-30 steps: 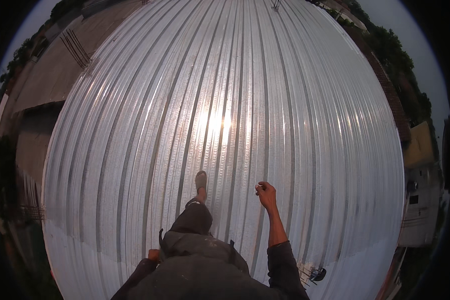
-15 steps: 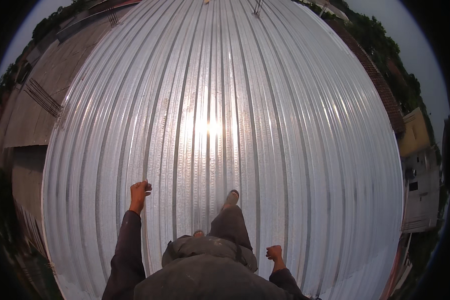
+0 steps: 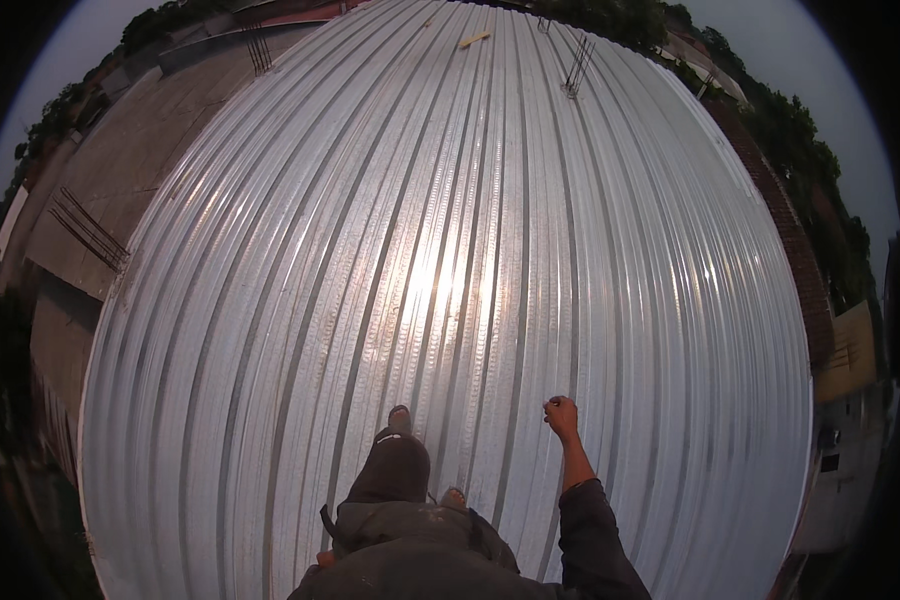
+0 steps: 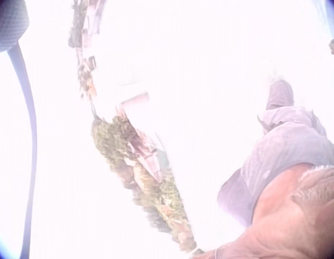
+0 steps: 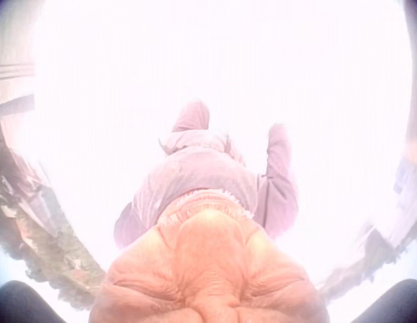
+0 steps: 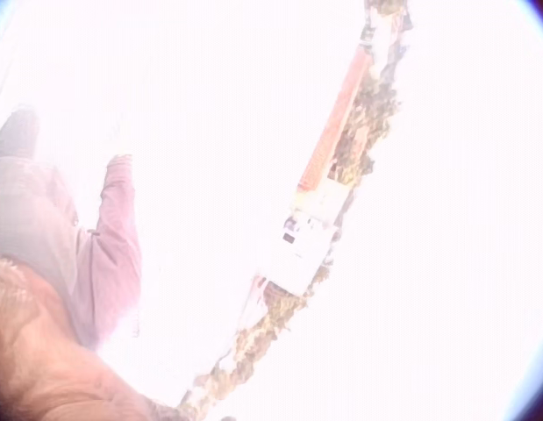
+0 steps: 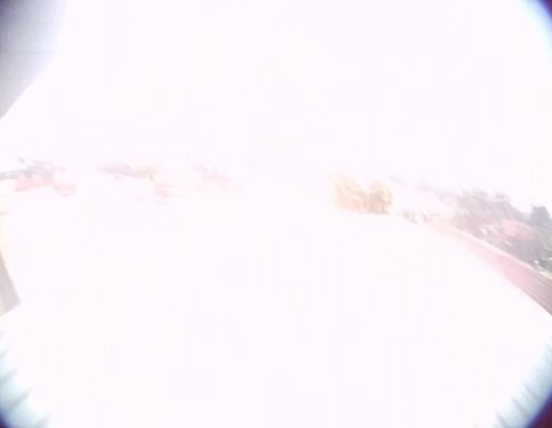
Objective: The person walks on a corrugated metal roof, uses a power drill to fasten sheets, and secures them with a crimping tool. The person moves along the roof surface, drills holes, and crimps fasteners to attach the metal sheets.
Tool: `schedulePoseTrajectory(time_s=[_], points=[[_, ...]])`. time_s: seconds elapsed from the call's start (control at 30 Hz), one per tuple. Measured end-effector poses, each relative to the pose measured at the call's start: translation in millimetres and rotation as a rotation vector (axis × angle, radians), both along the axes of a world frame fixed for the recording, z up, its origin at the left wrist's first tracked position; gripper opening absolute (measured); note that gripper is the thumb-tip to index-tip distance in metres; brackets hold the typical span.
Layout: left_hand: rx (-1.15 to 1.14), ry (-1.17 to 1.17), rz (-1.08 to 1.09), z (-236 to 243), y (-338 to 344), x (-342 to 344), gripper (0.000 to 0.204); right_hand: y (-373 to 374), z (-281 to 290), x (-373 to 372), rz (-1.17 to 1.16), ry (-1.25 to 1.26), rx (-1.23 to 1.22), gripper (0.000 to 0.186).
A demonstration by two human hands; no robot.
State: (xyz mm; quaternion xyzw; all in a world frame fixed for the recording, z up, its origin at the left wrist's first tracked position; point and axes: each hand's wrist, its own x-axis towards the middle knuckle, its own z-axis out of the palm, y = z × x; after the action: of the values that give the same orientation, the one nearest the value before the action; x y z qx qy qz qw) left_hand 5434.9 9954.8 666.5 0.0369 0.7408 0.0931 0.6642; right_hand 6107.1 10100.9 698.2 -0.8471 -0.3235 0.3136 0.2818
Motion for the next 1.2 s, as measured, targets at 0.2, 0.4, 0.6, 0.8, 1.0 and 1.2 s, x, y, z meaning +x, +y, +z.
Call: schedulePoseTrajectory(time_s=[0.2, 0.4, 0.6, 0.8, 1.0, 1.2], points=[[0.052, 0.073, 0.154, -27.9, 272.3, 42.4, 0.014, 362.2, 26.0, 25.4, 0.027, 0.042, 0.195, 0.036], [0.581, 0.082, 0.032, 48.8, 737.5, 153.2, 0.029, 465.3, -49.0, 36.3, 0.432, 0.001, -0.290, 0.026], [1.001, 0.166, -0.116, 141.3, 1152.6, 246.3, 0.034, 603.4, -96.5, 46.6, -0.010, 0.389, -0.510, 0.023], [0.801, 0.020, -0.199, 38.8, 1357.2, 354.2, 0.029, 793.4, -139.1, 225.8, 0.951, -0.452, -0.420, 0.032], [0.051, -0.009, -0.121, -36.4, 1378.9, 297.1, 0.026, 1252.6, -30.0, 239.2, 0.007, 0.245, -0.201, 0.024], [0.192, 0.358, -1.211, -65.3, 1582.0, 295.2, 0.023, 1634.2, 41.6, 287.2, 0.109, 0.128, 0.215, 0.036]])
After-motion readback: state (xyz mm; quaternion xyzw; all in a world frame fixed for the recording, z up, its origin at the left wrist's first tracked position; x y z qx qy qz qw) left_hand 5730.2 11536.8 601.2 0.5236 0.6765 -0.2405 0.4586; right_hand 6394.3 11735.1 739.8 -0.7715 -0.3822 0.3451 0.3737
